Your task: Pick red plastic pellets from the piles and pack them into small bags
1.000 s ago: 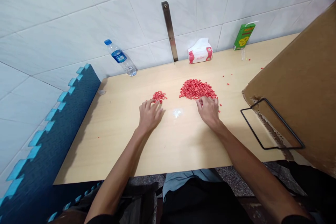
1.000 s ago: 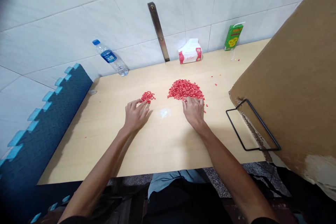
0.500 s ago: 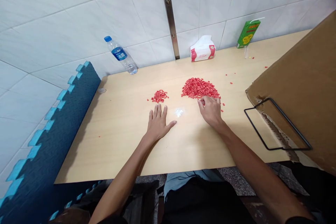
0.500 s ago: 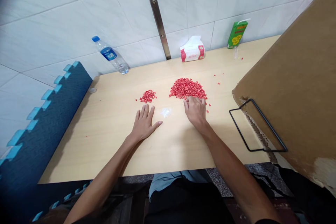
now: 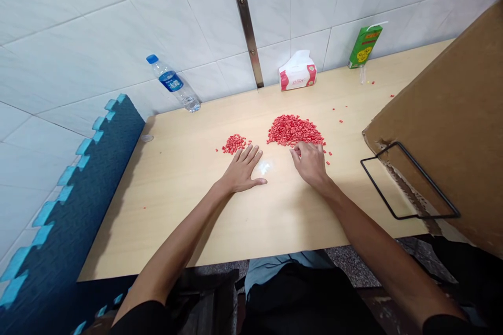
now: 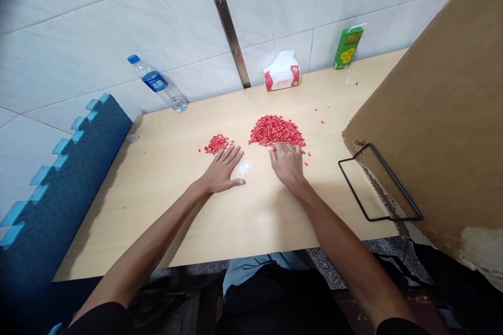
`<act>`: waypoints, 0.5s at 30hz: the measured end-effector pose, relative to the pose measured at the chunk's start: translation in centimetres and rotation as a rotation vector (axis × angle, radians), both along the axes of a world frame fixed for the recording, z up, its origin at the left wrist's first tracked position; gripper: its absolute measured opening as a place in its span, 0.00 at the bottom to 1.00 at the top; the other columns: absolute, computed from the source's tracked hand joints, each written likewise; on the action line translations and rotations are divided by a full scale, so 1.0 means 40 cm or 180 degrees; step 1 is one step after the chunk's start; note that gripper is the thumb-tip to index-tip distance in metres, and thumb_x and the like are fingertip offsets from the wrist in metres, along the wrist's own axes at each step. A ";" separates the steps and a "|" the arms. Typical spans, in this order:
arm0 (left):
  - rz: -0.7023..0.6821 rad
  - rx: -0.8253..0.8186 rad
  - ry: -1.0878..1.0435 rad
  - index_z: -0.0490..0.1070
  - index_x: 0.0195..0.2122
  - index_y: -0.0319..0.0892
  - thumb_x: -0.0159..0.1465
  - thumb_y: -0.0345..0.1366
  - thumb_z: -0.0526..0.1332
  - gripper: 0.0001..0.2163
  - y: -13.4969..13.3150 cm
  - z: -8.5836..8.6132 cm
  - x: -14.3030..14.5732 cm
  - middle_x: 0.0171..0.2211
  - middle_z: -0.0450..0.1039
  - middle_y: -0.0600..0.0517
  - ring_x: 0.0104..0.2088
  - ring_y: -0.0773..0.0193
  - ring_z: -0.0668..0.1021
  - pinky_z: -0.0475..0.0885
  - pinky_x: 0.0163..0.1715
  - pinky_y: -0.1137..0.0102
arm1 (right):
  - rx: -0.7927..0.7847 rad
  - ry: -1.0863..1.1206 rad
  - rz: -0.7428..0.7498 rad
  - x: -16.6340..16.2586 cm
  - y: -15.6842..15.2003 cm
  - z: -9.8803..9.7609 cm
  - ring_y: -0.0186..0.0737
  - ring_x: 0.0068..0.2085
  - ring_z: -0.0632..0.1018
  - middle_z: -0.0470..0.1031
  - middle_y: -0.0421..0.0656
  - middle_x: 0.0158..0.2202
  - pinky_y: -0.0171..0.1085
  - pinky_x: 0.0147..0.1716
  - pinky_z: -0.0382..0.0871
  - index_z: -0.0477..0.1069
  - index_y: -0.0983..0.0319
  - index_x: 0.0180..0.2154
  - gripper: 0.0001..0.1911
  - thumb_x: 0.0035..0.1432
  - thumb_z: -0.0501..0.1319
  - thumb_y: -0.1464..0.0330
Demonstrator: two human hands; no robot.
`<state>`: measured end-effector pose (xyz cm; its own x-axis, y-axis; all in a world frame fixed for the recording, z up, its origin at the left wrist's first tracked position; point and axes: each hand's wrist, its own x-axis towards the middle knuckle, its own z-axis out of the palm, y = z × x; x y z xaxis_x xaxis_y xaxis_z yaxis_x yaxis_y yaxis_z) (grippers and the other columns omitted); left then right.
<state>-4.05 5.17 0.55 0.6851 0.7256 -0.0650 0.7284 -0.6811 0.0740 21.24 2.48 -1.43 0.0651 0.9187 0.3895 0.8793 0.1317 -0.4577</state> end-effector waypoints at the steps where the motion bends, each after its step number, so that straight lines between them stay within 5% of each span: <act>1: -0.0049 -0.0034 0.0014 0.41 0.68 0.42 0.57 0.66 0.49 0.45 0.001 0.004 -0.001 0.69 0.41 0.44 0.69 0.48 0.44 0.37 0.66 0.53 | -0.0002 -0.0001 0.0008 0.000 0.000 0.000 0.45 0.38 0.74 0.77 0.44 0.32 0.42 0.41 0.53 0.67 0.61 0.32 0.08 0.63 0.55 0.66; 15: -0.0266 -0.0241 0.0041 0.37 0.69 0.42 0.60 0.64 0.46 0.42 0.054 0.017 0.033 0.69 0.37 0.48 0.69 0.53 0.45 0.38 0.67 0.56 | 0.0064 -0.0101 0.0062 0.000 0.002 0.001 0.44 0.37 0.74 0.78 0.44 0.33 0.42 0.40 0.53 0.67 0.61 0.33 0.07 0.63 0.56 0.66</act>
